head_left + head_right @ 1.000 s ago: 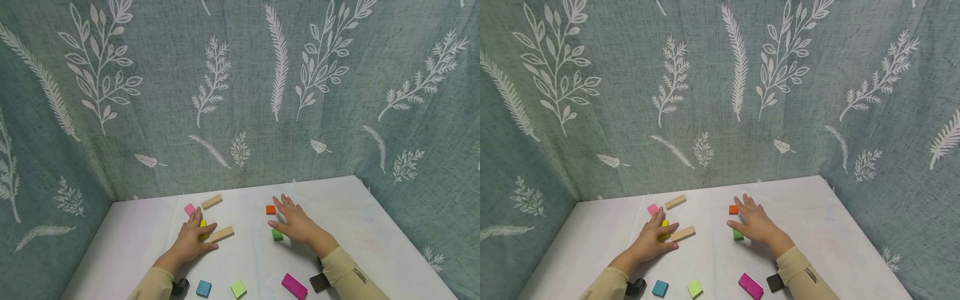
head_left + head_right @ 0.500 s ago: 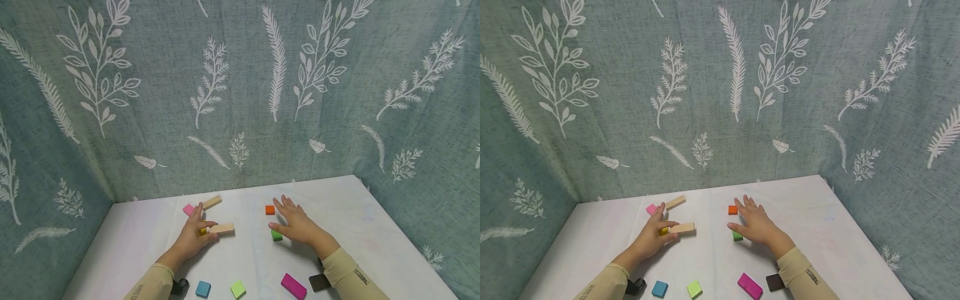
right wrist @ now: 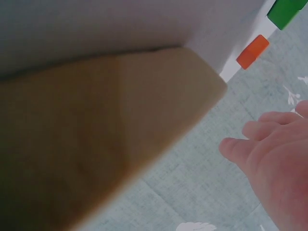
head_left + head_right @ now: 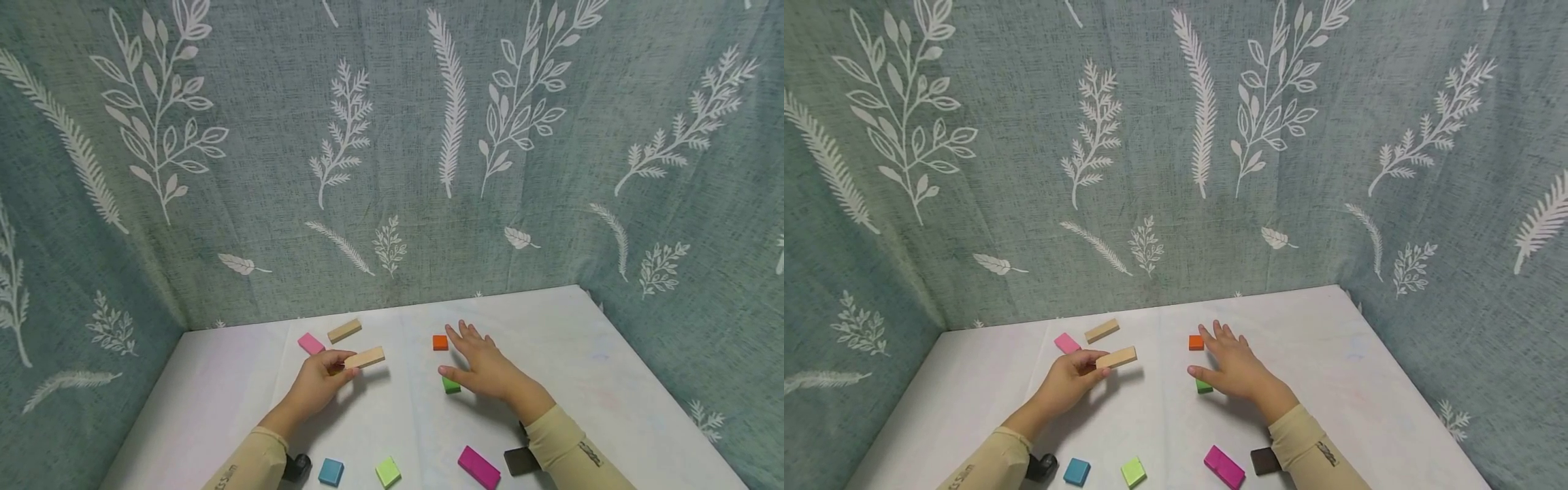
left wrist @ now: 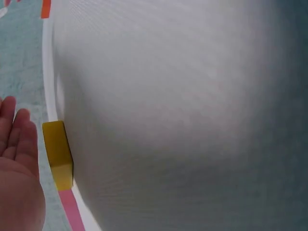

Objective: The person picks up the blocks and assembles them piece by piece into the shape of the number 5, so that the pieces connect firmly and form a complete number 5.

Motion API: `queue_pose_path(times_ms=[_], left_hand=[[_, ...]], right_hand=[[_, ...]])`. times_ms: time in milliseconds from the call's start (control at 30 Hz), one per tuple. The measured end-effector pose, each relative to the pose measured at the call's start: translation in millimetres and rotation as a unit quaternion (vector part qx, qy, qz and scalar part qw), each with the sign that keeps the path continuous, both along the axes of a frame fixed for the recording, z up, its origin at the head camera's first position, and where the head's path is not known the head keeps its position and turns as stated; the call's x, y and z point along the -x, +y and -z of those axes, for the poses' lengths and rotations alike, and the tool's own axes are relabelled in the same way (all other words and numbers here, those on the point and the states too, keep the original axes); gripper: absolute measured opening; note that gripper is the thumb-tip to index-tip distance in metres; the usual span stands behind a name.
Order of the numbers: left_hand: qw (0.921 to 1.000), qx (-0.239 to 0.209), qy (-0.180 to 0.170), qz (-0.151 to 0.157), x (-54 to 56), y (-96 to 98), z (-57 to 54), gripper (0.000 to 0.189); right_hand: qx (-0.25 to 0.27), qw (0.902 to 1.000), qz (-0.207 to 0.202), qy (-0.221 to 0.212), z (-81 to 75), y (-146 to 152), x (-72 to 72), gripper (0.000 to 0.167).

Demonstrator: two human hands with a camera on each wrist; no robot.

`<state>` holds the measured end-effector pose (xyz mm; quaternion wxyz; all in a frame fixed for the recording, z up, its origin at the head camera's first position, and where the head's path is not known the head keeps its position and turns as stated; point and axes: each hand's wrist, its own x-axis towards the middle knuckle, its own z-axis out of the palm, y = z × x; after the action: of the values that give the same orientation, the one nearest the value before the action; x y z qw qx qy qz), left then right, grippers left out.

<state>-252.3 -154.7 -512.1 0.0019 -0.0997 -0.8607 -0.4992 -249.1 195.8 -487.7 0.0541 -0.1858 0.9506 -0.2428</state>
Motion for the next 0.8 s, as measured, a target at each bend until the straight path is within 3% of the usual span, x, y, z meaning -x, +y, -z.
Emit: queue_pose_path(times_ms=[133,267,567,800], left_hand=[[0.9995,0.021,0.007,0.021,7.5,9.5,-2.4,0.023],[0.998,0.04,0.016,0.046,22.4,21.4,-5.9,0.021],[0.9959,0.071,0.025,0.051,54.9,48.5,-20.6,0.02],[0.9929,0.105,0.016,0.053,72.4,66.5,-22.1,0.02]], right_hand=[[0.001,1.0,0.006,0.001,-0.2,6,-0.5,0.09],[-0.003,1.0,0.006,0.001,1.7,11,-0.8,0.09],[-0.006,0.9999,0.01,-0.005,-3.3,15,-3.0,0.09],[0.0,1.0,0.003,0.005,-8.9,19,-1.2,0.09]])
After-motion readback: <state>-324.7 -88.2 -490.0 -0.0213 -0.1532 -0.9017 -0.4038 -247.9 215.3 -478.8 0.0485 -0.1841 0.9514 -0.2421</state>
